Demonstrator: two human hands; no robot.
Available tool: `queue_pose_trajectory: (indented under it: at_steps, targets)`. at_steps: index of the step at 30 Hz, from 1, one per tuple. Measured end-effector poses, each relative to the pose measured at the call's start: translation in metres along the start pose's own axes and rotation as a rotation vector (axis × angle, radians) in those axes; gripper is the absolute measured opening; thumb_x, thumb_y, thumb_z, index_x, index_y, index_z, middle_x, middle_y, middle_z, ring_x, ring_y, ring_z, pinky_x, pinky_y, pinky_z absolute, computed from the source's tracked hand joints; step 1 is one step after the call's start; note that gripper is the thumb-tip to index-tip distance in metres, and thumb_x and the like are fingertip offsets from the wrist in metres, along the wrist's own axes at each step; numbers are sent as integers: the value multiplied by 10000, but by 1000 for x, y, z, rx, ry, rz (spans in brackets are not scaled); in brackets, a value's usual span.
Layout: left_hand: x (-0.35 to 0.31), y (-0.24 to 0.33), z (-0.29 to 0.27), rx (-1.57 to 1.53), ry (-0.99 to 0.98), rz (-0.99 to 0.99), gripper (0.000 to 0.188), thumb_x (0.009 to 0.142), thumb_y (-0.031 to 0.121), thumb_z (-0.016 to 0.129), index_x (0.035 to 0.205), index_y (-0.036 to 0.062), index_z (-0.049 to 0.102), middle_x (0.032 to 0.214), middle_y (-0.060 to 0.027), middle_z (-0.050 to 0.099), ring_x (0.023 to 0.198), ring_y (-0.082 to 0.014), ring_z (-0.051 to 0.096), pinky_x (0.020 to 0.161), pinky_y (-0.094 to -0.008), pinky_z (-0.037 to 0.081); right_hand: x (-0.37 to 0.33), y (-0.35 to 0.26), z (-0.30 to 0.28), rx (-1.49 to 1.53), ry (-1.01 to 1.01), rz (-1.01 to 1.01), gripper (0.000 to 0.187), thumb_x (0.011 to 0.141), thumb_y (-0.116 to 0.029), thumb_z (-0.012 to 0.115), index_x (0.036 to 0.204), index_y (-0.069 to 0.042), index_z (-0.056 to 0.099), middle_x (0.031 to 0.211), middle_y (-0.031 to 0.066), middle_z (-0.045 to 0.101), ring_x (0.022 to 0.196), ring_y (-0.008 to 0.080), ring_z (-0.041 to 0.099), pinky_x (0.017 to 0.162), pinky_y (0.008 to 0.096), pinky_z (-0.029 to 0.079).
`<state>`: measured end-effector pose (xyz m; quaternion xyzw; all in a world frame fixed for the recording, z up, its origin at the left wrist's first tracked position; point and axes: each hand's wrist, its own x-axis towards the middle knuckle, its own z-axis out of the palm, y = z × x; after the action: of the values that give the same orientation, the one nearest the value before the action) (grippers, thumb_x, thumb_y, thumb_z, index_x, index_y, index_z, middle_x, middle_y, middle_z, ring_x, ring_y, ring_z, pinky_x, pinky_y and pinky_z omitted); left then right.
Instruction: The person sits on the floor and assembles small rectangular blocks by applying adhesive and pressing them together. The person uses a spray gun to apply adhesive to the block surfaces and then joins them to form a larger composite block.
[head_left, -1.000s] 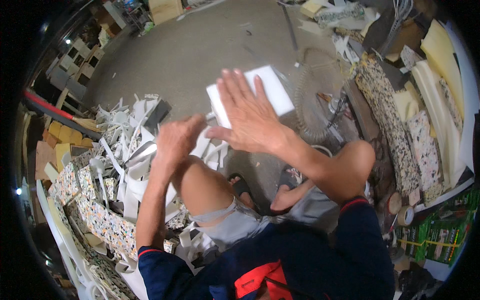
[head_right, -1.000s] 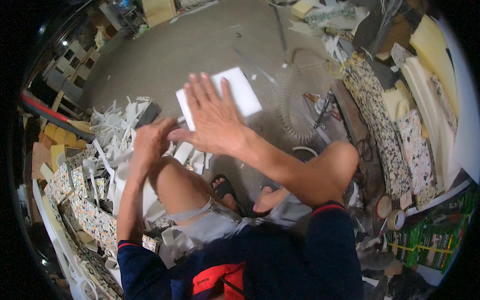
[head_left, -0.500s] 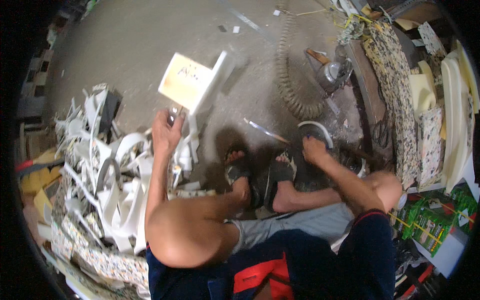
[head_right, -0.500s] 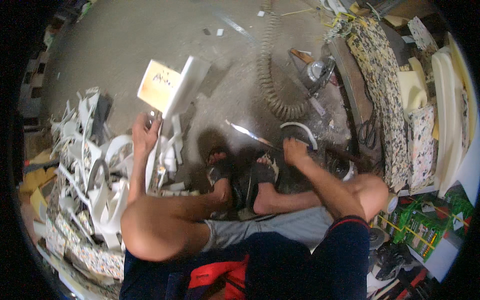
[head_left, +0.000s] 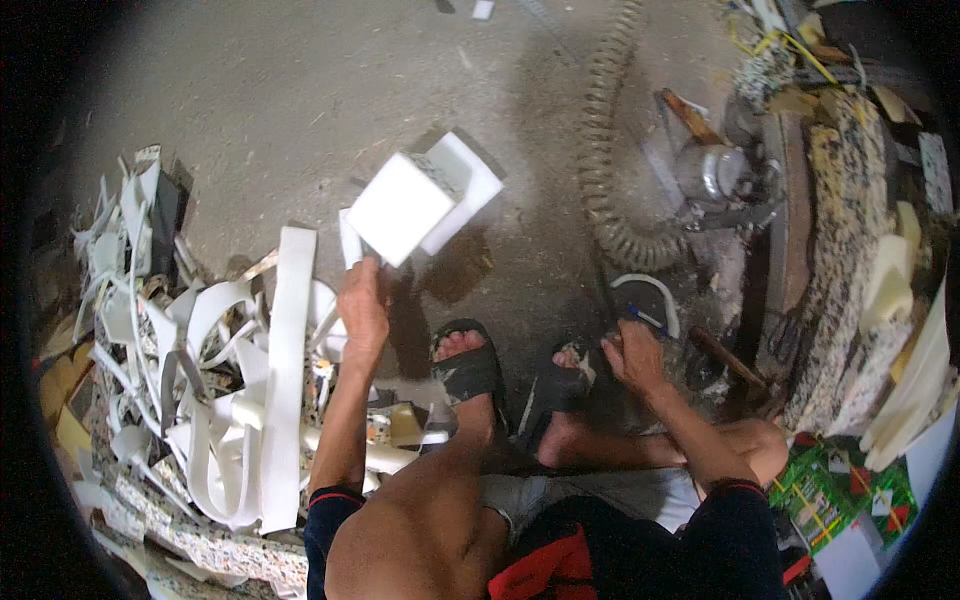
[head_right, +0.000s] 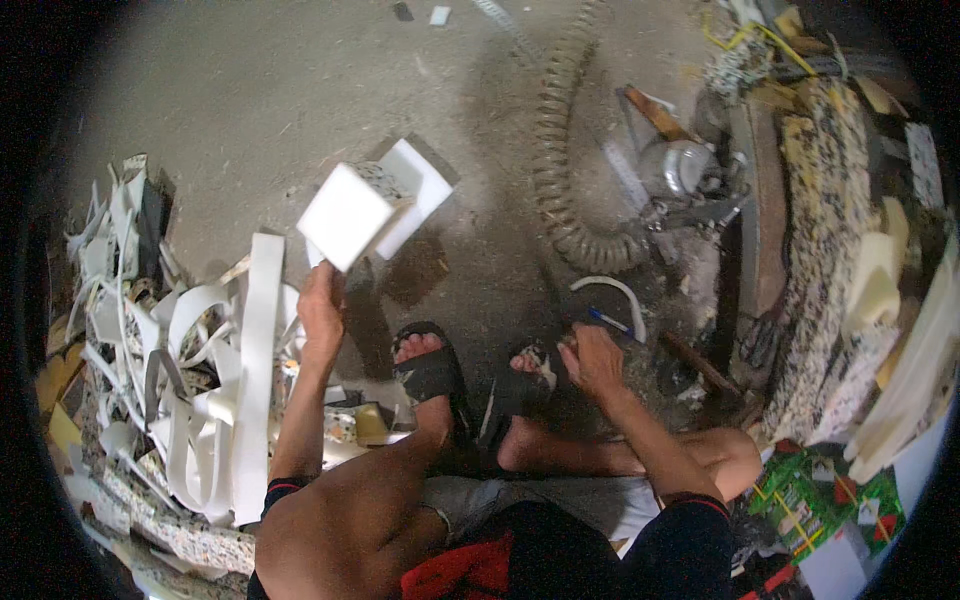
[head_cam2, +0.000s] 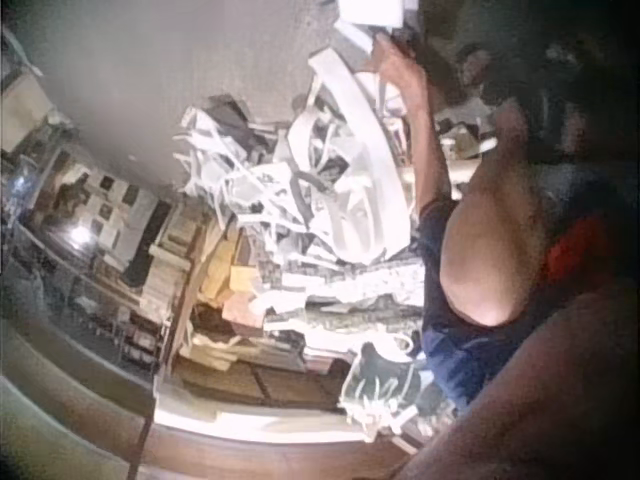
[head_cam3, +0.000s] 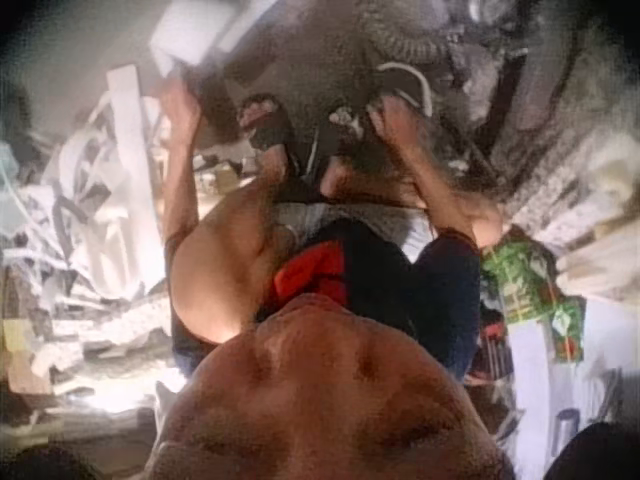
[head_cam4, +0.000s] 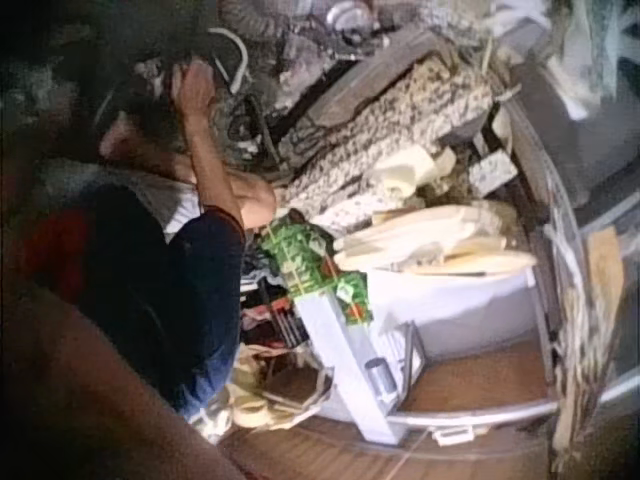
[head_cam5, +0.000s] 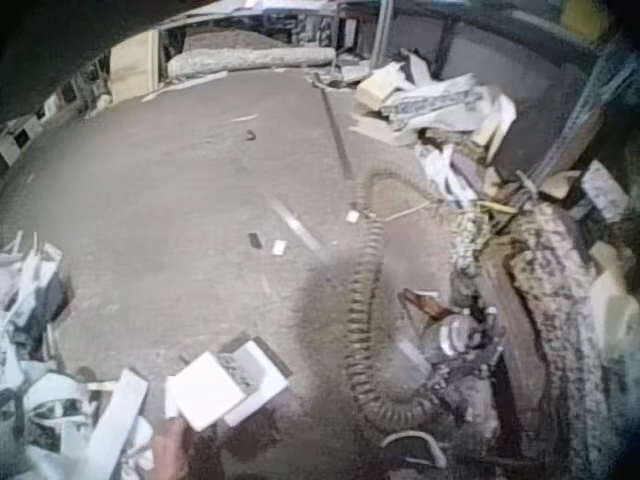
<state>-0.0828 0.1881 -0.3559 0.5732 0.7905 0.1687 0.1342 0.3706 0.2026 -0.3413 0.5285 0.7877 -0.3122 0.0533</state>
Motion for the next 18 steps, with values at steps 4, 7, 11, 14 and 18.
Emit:
queue_pose_trajectory:
  at_steps: [4, 7, 11, 14, 18]
  targets:
    - [-7, -2, 4, 30, -68, -44, 146, 801, -43, 619, 902, 23, 538, 801, -195, 584, 773, -417, 577, 683, -522, 448, 60, -63, 11, 142, 83, -15, 472, 937, -200, 657, 1352, -44, 496, 951, 187, 624, 898, 386, 650, 734, 483, 535]
    - [-9, 2, 7, 86, -69, -35, 156, 791, -47, 597, 917, 28, 545, 826, -199, 592, 796, -420, 580, 695, -516, 453, 102, -81, 7, 73, 38, -89, 458, 967, -194, 615, 1376, -41, 477, 938, 182, 629, 877, 383, 657, 708, 488, 546]
    - [-17, 3, 9, 81, -125, -88, 197, 796, -43, 605, 972, 36, 568, 853, -192, 611, 815, -411, 592, 706, -518, 456, 121, -78, 15, 138, 30, -124, 415, 930, -116, 648, 1319, -53, 514, 932, 177, 620, 856, 389, 667, 713, 466, 533]
    - [-14, 6, 10, 54, -130, -103, 234, 777, -57, 606, 990, 37, 576, 849, -187, 618, 816, -406, 599, 709, -516, 459, 126, -74, 19, 133, -19, -123, 413, 933, -135, 656, 1313, -51, 518, 940, 168, 620, 847, 379, 671, 699, 470, 535]
    - [-10, 8, 6, 65, -120, -83, 234, 774, -63, 614, 985, 31, 577, 831, -182, 617, 806, -401, 600, 708, -510, 462, 129, -77, 21, 146, -70, -127, 411, 945, -187, 654, 1319, -80, 520, 992, 165, 612, 845, 385, 675, 681, 475, 542]
